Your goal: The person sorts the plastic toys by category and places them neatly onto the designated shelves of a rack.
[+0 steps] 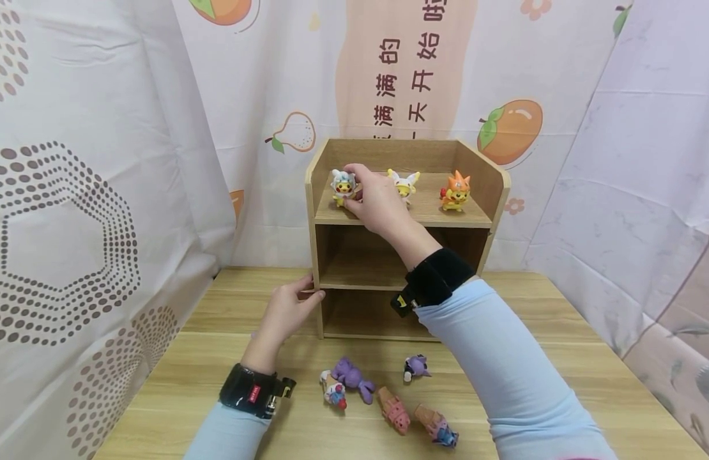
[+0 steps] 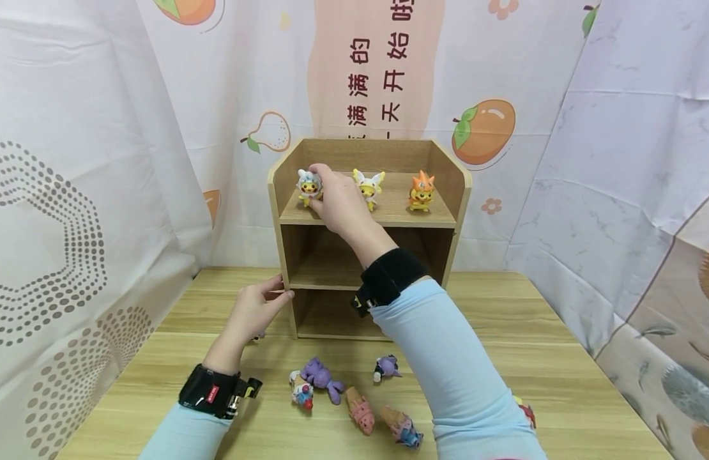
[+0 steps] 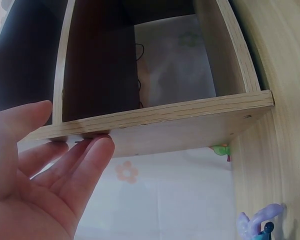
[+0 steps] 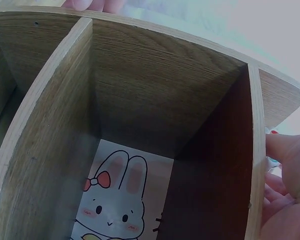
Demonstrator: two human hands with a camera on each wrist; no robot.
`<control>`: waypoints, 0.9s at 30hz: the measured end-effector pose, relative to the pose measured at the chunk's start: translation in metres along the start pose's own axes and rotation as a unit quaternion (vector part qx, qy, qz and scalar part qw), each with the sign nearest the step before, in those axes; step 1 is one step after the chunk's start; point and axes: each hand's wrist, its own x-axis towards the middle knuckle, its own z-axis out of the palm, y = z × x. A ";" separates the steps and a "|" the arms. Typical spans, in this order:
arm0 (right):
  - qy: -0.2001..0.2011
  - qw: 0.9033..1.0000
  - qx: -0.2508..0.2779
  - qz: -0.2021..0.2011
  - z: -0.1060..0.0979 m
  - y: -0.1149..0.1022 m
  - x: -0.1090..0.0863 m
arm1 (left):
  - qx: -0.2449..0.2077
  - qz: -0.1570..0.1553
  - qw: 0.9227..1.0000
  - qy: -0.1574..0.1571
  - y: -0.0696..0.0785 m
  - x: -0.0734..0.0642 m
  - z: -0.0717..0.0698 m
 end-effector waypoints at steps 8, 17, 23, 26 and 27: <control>-0.005 1.000 0.025 -0.001 -0.003 0.000 -0.003 | 0.004 0.001 1.000 0.000 -0.001 0.000 0.001; -0.012 1.000 0.013 -0.002 -0.003 0.001 -0.001 | 0.005 0.001 1.000 0.000 0.000 0.000 0.000; -0.014 1.000 0.013 -0.001 -0.003 0.001 -0.003 | 0.008 0.003 1.000 0.001 0.001 0.000 0.001; -0.016 1.000 0.018 -0.002 -0.004 0.001 -0.004 | 0.005 0.001 1.000 0.003 0.000 0.000 0.001; -0.017 1.000 0.023 -0.001 -0.004 0.001 -0.005 | 0.003 0.000 1.000 0.003 0.000 -0.001 0.001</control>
